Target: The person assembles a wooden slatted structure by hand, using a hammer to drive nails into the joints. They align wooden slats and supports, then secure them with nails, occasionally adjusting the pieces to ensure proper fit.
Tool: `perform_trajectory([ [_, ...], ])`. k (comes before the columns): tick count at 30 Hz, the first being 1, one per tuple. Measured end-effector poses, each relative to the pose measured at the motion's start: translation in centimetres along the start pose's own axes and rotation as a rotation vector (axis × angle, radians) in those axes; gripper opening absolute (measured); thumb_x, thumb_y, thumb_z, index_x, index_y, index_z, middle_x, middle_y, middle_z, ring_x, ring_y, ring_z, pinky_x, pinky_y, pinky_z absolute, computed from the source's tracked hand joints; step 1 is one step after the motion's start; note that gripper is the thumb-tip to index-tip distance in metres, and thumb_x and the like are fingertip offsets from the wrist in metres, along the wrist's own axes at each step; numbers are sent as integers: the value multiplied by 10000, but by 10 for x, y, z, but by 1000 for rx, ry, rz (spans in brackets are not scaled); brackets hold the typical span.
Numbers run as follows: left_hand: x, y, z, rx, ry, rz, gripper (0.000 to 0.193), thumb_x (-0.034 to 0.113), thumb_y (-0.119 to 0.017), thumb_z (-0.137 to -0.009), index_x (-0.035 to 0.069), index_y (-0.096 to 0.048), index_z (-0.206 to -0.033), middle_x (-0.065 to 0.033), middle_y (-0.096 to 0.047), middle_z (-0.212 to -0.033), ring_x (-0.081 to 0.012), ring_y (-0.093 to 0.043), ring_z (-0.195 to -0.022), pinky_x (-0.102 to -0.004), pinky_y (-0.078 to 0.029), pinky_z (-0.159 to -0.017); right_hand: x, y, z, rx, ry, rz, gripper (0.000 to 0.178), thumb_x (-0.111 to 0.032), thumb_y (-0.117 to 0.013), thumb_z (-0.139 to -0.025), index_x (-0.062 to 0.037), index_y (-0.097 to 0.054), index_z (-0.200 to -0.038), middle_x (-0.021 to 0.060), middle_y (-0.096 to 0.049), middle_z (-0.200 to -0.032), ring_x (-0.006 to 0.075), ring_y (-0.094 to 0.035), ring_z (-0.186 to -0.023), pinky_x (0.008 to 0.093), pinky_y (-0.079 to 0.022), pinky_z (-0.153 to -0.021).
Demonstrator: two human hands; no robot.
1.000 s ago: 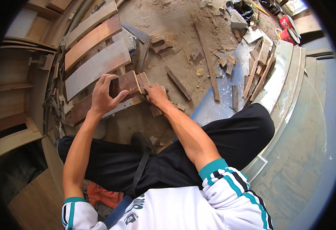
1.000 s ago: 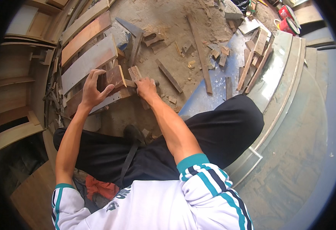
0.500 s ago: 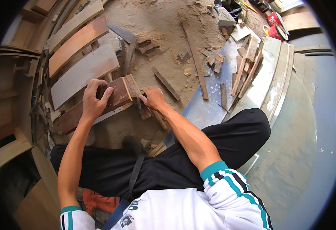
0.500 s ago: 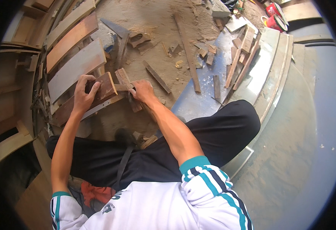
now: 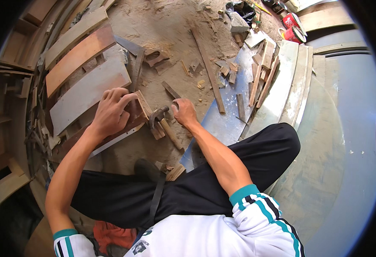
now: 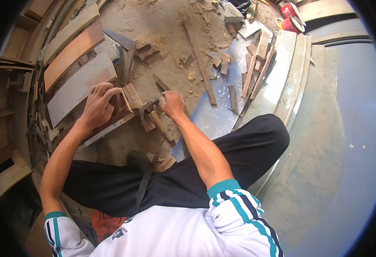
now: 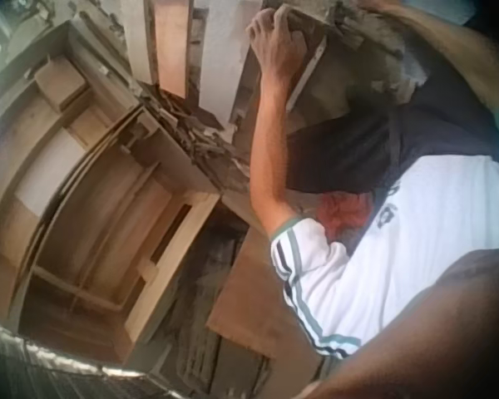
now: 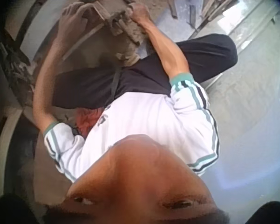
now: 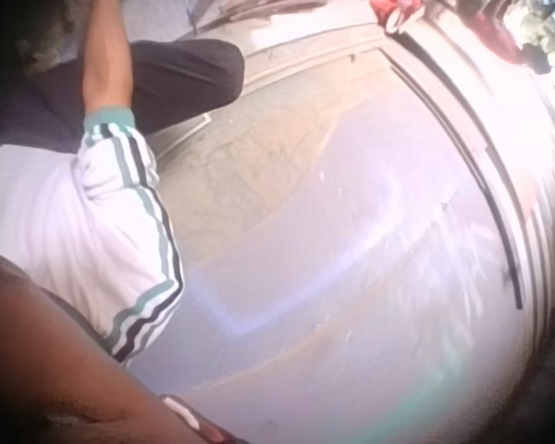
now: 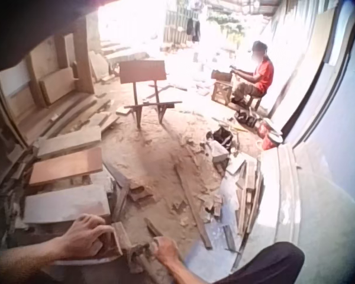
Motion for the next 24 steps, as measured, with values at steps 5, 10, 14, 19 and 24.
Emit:
perform_trajectory([
  [5, 16, -10, -10, 60, -317, -62, 338, 115, -631, -677, 72, -602, -1011, -96, -568, -1058, -290, -537, -1063, -416, -410, -967, -9, 1, 7, -168, -64, 102, 285, -284, -667, -875, -56, -701, -1043, 182, -694, -1061, 363, -624, -1058, 456, -484, -936],
  [10, 40, -16, -18, 11, -675, 38, 229, 298, -671, -789, 79, -657, -855, -84, -612, -897, -258, -567, -973, -383, -429, -917, 14, 16, 1, -504, -385, 289, 363, -345, -650, -885, -74, -691, -1123, 190, -682, -1144, 374, -631, -1104, 478, -501, -936],
  [14, 41, -27, -23, -76, -640, 147, 276, 326, -647, -832, 73, -606, -733, -83, -627, -778, -259, -561, -762, -399, -424, -754, 17, 35, -28, -531, -356, 401, 376, -360, -632, -895, -67, -690, -1123, 205, -682, -1141, 386, -634, -1102, 474, -496, -951],
  [19, 28, -41, -36, -179, -318, 140, 554, 450, -568, -914, 52, -597, -530, -154, -547, -542, -335, -534, -581, -404, -388, -661, -1, 57, -84, -544, -224, 463, 393, -373, -623, -900, -77, -676, -1153, 196, -673, -1169, 383, -625, -1122, 475, -498, -948],
  [24, 30, -55, -53, -122, -47, -18, 720, 535, -522, -944, 33, -581, -432, -177, -473, -410, -353, -457, -385, -416, -381, -569, 83, 104, -155, -458, -196, 405, 431, -387, -613, -899, -70, -653, -1187, 222, -656, -1192, 396, -614, -1130, 472, -494, -959],
])
Point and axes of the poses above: each hand's wrist, its own z-axis away from the middle knuckle, its own y-axis out of the back of the hand, x = y × z, the point moved 8 cm from there along -z, towards the middle knuckle
